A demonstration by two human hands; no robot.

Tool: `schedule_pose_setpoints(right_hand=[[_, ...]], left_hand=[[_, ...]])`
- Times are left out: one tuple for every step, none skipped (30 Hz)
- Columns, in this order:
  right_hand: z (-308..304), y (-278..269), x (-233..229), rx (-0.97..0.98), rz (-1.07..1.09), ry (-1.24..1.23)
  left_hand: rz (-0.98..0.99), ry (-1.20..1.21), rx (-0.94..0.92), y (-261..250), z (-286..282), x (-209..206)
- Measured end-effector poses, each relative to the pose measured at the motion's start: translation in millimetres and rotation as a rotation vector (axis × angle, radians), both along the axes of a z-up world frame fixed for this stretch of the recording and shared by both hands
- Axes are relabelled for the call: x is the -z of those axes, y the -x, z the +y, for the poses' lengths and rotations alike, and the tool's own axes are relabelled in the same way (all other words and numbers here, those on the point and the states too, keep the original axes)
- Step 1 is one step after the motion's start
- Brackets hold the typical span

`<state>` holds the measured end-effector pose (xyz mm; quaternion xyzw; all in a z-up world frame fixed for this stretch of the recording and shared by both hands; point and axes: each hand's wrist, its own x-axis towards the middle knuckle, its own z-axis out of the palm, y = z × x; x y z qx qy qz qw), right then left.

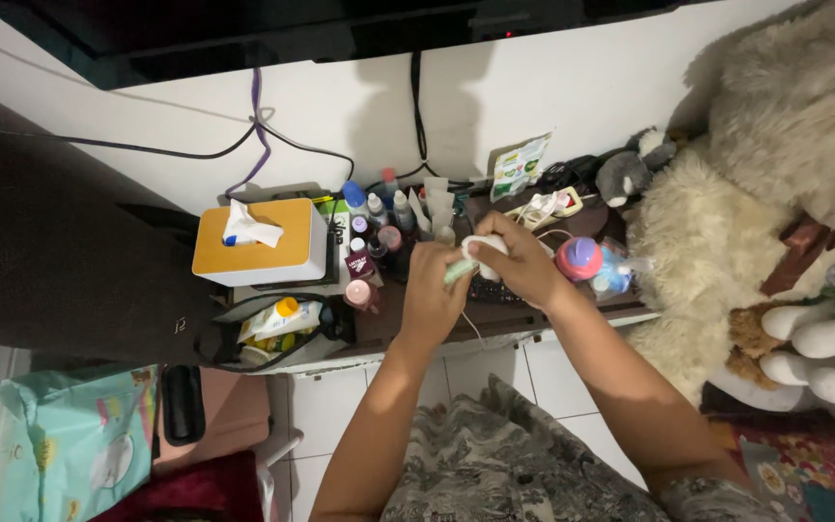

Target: Cleaning various small personal care bottles and a hairbrush using a tissue.

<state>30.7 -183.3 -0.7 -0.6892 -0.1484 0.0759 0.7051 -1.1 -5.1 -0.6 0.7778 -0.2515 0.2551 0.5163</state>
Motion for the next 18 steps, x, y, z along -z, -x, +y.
schedule_pose_setpoints(right_hand=[[1,-1,1,0.000,-0.002,0.000],[3,-2,2,0.086,-0.009,0.037],[4,-2,3,0.173,-0.015,0.075],[3,-4,2,0.168,-0.008,0.074],[1,-5,2,0.219,0.027,0.082],[0,-12,1,0.270,0.051,0.090],[-4,-17,5,0.267,0.048,0.090],[-8,-19,11,0.339,0.062,0.017],[-11,-21,17,0.412,0.076,-0.055],[-12,-18,12,0.411,0.078,-0.055],[-12,-15,7,0.386,-0.201,0.034],[-13,-16,1,0.354,-0.487,0.123],[-10,-14,-1,0.354,-0.491,0.122],[-7,-9,-3,0.361,-0.468,0.147],[-3,-3,-4,0.368,-0.444,0.172],[3,1,-6,0.369,-0.443,0.172],[10,5,-8,0.414,-0.485,0.266],[16,9,-10,0.458,-0.528,0.360]], left_hand=[[-0.002,0.000,0.000,2,-2,2],[0.004,-0.039,0.003,4,-3,4],[0.010,-0.079,0.006,6,-4,6],[0.018,-0.080,0.002,9,-5,2],[0.003,-0.120,-0.029,11,-6,-2],[-0.022,-0.159,-0.060,9,-7,-6],[-0.024,-0.159,-0.064,6,-9,-3],[0.062,-0.081,-0.106,7,-10,1],[0.148,-0.002,-0.148,8,-12,5],[0.150,-0.002,-0.149,4,-13,26],[0.509,0.347,-0.041,0,-15,46],[0.859,0.696,0.082,-8,-18,66],[0.854,0.696,0.085,-11,-18,68],[0.921,0.967,0.281,-10,-18,70],[0.974,1.238,0.483,-10,-17,73],[0.975,1.237,0.484,-9,-19,67],[1.058,1.340,0.495,-8,-21,61],[1.140,1.443,0.506,-8,-22,55]])
